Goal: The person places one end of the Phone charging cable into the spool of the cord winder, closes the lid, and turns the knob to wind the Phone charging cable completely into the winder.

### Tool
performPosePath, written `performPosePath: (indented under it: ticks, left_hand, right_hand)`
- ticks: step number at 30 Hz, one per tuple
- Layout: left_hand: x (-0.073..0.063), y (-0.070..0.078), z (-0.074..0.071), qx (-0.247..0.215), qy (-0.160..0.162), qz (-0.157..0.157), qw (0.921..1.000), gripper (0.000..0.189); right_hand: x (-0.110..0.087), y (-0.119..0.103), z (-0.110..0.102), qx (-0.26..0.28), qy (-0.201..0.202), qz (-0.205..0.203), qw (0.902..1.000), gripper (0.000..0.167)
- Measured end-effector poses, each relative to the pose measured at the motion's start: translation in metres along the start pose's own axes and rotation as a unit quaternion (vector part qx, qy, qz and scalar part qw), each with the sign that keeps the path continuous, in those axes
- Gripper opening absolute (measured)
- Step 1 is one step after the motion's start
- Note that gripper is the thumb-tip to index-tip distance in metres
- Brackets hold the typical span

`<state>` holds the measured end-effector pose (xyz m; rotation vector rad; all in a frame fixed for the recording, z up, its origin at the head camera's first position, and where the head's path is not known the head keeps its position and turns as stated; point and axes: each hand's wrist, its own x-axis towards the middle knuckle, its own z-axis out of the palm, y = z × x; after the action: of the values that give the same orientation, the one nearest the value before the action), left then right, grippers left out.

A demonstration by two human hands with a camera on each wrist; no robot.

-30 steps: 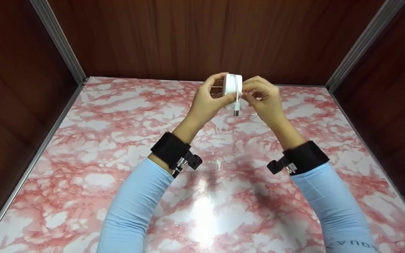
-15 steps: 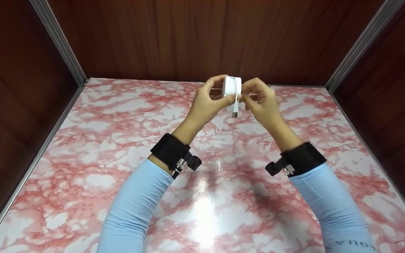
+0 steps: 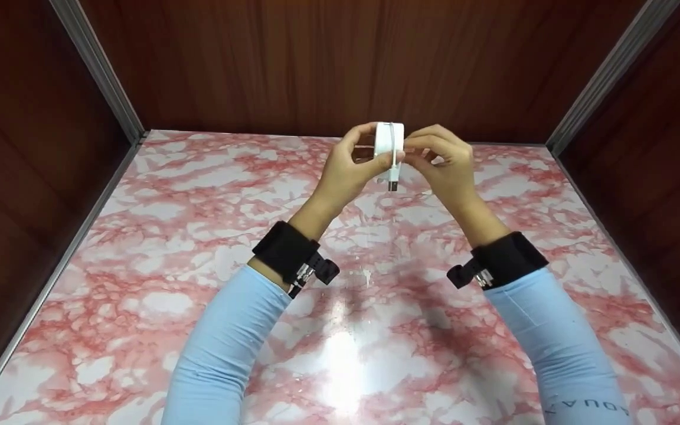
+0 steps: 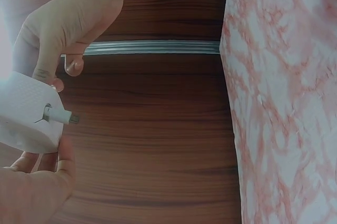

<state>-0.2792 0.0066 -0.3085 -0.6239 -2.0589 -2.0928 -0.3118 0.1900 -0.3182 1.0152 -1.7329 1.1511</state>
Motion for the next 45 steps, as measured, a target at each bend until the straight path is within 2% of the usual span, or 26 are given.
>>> performPosePath:
  ticks: [5,10,17,21,25,32,34,37,41,45]
  left_hand:
    - [0.0,-0.002,0.0,0.009,-0.004,0.018,0.9998,0.059]
    - [-0.001,-0.003,0.0,0.014,-0.004,0.016,0.9998,0.06]
    - [-0.002,-0.006,0.001,0.021,0.001,0.004,0.9998,0.059]
    - [-0.001,-0.009,0.002,0.014,0.002,-0.007,0.9999,0.057]
    - [-0.001,-0.01,0.002,0.015,0.001,-0.01,0.9998,0.059]
    - [-0.003,-0.007,-0.002,0.017,0.009,-0.005,0.9998,0.061]
    - [-0.003,-0.007,-0.003,0.015,0.011,-0.005,0.9998,0.061]
    - [-0.003,-0.008,-0.003,0.017,0.011,-0.005,0.9998,0.062]
    - [-0.003,-0.008,-0.003,0.02,0.009,-0.005,0.9997,0.063]
    - [-0.003,-0.009,-0.003,0.021,0.012,-0.008,0.9997,0.063]
  right_hand:
    - [-0.004,0.003,0.0,-0.003,-0.034,0.028,0.999,0.012]
    - [-0.009,0.002,0.001,-0.001,-0.064,0.069,0.9955,0.015]
    - [-0.013,0.0,0.002,0.023,-0.09,0.12,0.9884,0.048]
    - [-0.013,-0.001,0.001,0.034,-0.097,0.144,0.9842,0.056]
    - [-0.013,-0.002,0.0,0.05,-0.101,0.15,0.9822,0.053]
    - [-0.015,0.001,0.0,0.088,-0.074,0.142,0.9831,0.019]
    - [-0.015,0.001,0.0,0.088,-0.065,0.143,0.9836,0.015]
    - [-0.015,0.0,0.0,0.085,-0.067,0.142,0.984,0.013]
    - [-0.015,-0.002,0.001,0.075,-0.075,0.136,0.985,0.021]
    - [-0.015,-0.006,0.002,0.084,-0.083,0.158,0.9804,0.027]
